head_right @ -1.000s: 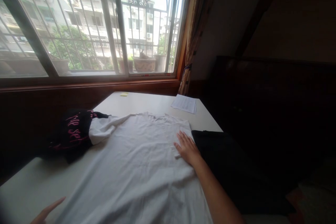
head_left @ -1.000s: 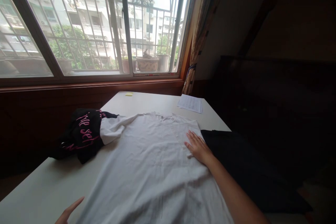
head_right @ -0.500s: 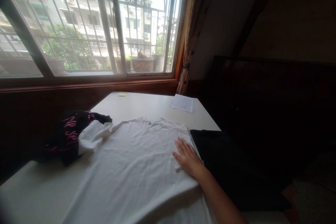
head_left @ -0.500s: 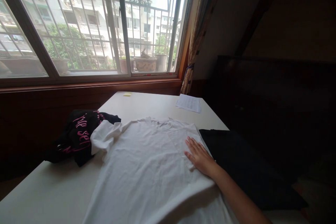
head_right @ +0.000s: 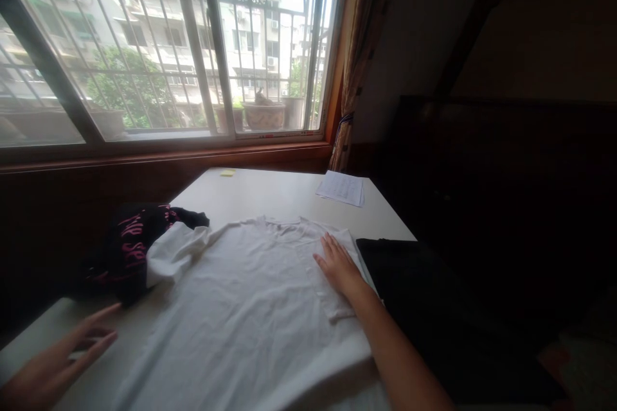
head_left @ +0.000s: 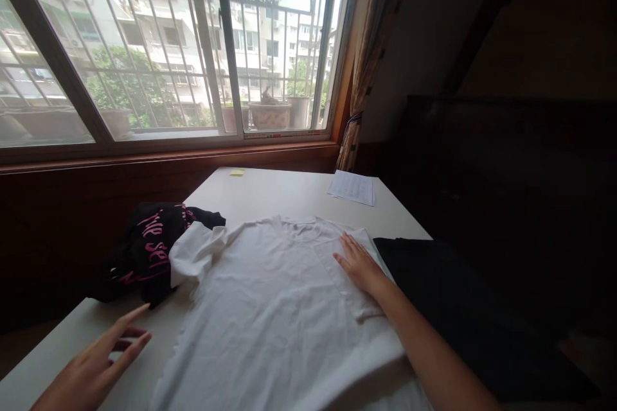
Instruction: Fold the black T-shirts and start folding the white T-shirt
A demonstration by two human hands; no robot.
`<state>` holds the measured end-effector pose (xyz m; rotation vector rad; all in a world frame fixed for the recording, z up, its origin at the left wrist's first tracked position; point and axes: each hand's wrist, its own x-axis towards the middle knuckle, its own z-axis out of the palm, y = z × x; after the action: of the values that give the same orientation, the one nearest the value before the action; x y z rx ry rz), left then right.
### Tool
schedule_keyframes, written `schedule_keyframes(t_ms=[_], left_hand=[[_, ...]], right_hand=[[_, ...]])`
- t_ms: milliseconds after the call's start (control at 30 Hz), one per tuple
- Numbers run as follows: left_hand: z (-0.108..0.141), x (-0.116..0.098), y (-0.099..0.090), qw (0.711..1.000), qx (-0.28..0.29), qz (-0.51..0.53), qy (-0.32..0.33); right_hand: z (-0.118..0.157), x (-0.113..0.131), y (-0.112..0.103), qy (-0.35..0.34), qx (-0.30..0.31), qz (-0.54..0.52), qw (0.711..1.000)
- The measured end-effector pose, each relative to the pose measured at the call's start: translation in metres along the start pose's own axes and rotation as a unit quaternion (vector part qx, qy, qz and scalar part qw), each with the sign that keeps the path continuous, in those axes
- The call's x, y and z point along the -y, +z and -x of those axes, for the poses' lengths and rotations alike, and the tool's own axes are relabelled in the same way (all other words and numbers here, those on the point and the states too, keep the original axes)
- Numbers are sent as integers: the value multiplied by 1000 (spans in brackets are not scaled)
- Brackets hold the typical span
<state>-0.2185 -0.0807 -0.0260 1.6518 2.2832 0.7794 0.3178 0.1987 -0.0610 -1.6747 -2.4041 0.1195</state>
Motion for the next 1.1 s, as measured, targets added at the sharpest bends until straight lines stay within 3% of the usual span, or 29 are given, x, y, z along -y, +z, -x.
schedule_keyframes(t_ms=[67, 167, 367, 633, 800, 933, 1100], left_hand=[[-29, -13, 2, 999, 6, 39, -35], [-60, -34, 13, 999, 4, 17, -43], [-88, -62, 35, 998, -46, -43, -12], [-127, -78, 38, 989, -83, 99, -72], [-135, -78, 42, 973, -101, 195, -74], [-133, -87, 37, 970, -132, 201, -43], [-134, -112, 30, 965, -218, 132, 64]], right_hand=[[-7, 4, 5, 10, 12, -1, 1000], [-9, 2, 11, 10, 14, 7, 1000], [1, -13, 8, 2, 16, 21, 1000], [12, -22, 10, -12, 1, 40, 999], [16, -22, 7, -11, -3, 44, 999], [16, -21, 6, -12, -4, 46, 999], [14, -24, 8, -9, -13, 29, 999]])
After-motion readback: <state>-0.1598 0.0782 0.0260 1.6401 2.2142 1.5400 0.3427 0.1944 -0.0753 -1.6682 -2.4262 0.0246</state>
